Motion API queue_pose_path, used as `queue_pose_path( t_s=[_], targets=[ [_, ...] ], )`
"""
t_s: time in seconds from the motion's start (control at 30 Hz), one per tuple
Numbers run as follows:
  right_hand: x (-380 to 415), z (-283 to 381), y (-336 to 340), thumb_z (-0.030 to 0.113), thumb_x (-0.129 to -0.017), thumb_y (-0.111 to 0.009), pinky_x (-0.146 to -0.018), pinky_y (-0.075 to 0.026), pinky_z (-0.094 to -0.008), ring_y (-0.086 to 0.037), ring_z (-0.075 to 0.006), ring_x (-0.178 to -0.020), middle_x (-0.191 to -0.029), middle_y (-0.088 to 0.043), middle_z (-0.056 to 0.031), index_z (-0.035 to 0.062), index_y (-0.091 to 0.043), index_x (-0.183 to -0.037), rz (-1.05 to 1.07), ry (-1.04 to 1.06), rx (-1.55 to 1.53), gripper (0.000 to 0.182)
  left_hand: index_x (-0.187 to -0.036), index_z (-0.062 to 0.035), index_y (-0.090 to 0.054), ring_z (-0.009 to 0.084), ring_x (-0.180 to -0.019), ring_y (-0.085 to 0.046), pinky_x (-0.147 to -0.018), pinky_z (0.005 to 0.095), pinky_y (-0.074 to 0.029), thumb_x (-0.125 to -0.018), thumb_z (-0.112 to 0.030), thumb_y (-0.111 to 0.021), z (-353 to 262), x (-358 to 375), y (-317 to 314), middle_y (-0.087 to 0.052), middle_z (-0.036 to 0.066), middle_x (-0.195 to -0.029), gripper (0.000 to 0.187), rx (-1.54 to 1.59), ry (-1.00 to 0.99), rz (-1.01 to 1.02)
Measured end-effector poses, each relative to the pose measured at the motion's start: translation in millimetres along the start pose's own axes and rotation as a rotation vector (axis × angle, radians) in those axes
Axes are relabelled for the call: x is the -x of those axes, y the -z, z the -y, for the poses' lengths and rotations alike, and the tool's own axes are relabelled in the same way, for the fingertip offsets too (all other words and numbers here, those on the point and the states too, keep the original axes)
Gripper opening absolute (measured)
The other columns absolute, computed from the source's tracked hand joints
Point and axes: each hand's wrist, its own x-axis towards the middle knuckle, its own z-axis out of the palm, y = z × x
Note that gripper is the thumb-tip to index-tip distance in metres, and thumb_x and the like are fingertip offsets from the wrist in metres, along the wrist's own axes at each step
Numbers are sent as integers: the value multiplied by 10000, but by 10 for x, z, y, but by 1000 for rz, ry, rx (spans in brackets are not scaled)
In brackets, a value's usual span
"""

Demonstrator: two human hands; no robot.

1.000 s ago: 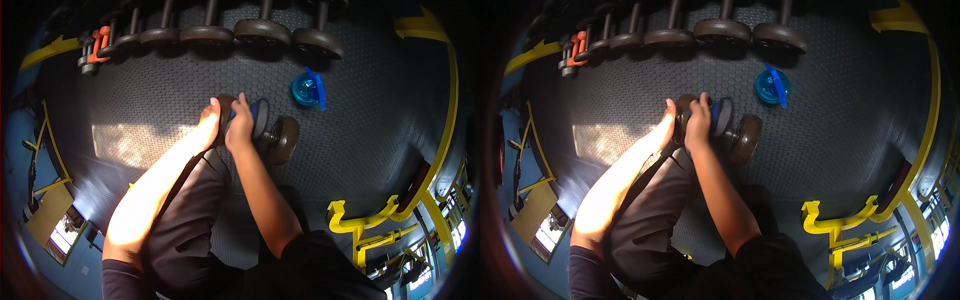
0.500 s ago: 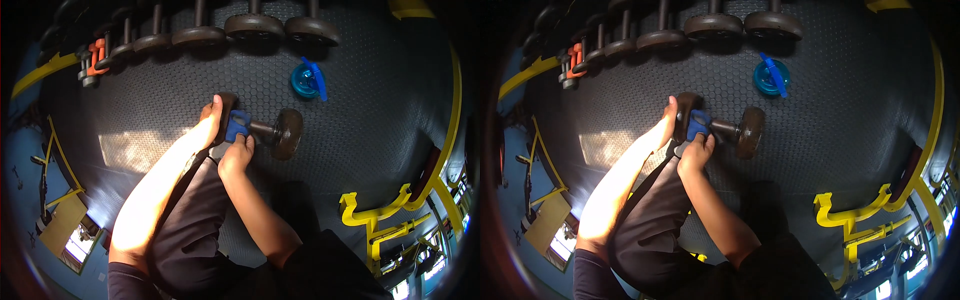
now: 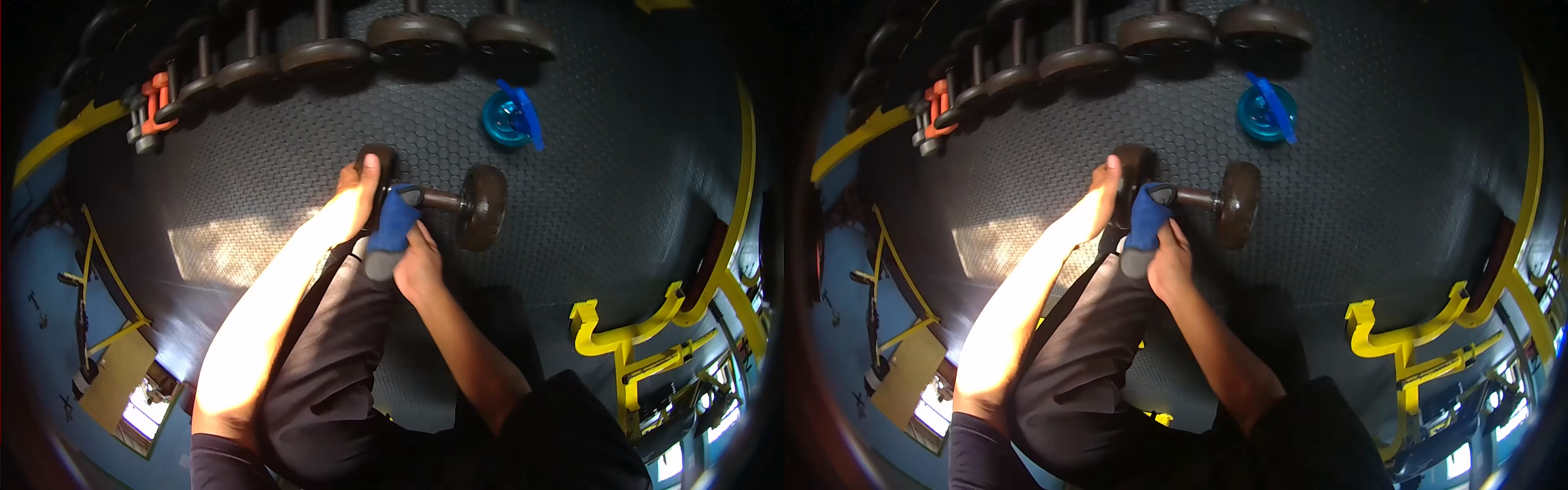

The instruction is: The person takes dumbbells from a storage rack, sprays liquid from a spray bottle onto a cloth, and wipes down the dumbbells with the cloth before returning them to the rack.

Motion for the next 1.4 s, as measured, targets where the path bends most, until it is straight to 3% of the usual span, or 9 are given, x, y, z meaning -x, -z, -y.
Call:
queue_pose_path(
  t_s=[0.3, 0.37, 0.5, 0.73, 0.9, 0.97, 1.03, 1.33, 1.4],
  targets=[
    [743, 1790, -849, 230, -1039, -490, -992, -455, -341, -607, -172, -1065, -1118, -661, -90, -13, -606, -1181, 402, 348, 1080, 305, -1467, 98, -193, 445, -1374, -371, -1124, 475, -325, -995, -507, -424, 348, -96, 7, -345, 363, -1452, 801, -134, -78, 116],
    [480, 1816, -870, 288, -1015, -499, -1087, -393, -425, -583, -287, -1189, -1198, -649, -170, -25, -604, -1204, 755, 787, 2155, 380, -1467, 99, -180, 462, -1376, -361, -1128, 486, -322, -1008, -460, -418, 295, -64, 29, -319, 375, -1464, 761, -136, -77, 142],
    [27, 1551, -888, 407, -949, -511, -1165, -281, -478, -448, -275, -1362, -1371, -561, -179, 90, -594, -1307, 581, 294, 3092, 486, -1466, 90, -167, 463, -1375, -360, -1133, 477, -328, -1031, -411, -381, 167, -85, 30, -266, 377, -1491, 698, -196, 52, 183],
    [-891, 1390, -1294, 383, -820, -522, -895, -512, -398, -671, -349, -1062, -1154, -681, -212, 35, -726, -1085, 374, -608, 2788, 483, -1444, 45, -211, 446, -1346, -412, -1095, 483, -383, -1041, -413, -377, 59, 18, 90, -307, 308, -1496, 633, -244, 82, 211],
    [-164, 1439, -1259, 345, -913, -469, -1043, -431, -445, -559, -334, -1254, -1238, -649, -195, 55, -699, -1171, 530, -212, 3204, 451, -1366, 75, -277, 472, -1286, -465, -1053, 497, -413, -1037, -382, -415, 107, -87, 36, -352, 348, -1438, 580, -222, 39, 154],
    [15, 1456, -612, 280, -956, -434, -1103, -357, -496, -438, -349, -1362, -1319, -592, -192, 39, -664, -1221, 609, 605, 3259, 426, -1352, 79, -285, 475, -1285, -465, -1048, 493, -418, -1033, -377, -430, 79, -50, 49, -359, 362, -1423, 575, -185, 56, 162],
    [288, 1303, -397, 221, -967, -413, -1157, -260, -521, -367, -351, -1407, -1387, -542, -175, 23, -629, -1265, 639, 729, 3228, 417, -1340, 82, -291, 473, -1280, -470, -1044, 493, -421, -1033, -383, -429, 106, -65, 23, -362, 365, -1417, 574, -187, 48, 157],
    [27, 722, -75, 226, -992, -380, -1202, -179, -479, -382, -334, -1416, -1485, -458, -194, -16, -535, -1370, 1147, -387, 3392, 475, -1257, 64, -372, 465, -1206, -534, -1002, 487, -445, -1029, -415, -426, 18, -146, 31, -449, 340, -1348, 533, -282, 48, 105],
    [238, 971, -154, 225, -990, -394, -1188, -215, -481, -448, -337, -1360, -1413, -519, -212, -29, -560, -1333, 1100, 82, 3425, 458, -1247, 69, -392, 467, -1179, -550, -984, 489, -455, -1027, -418, -434, -25, -158, 39, -502, 338, -1289, 537, -273, 33, 88]
  ],
)
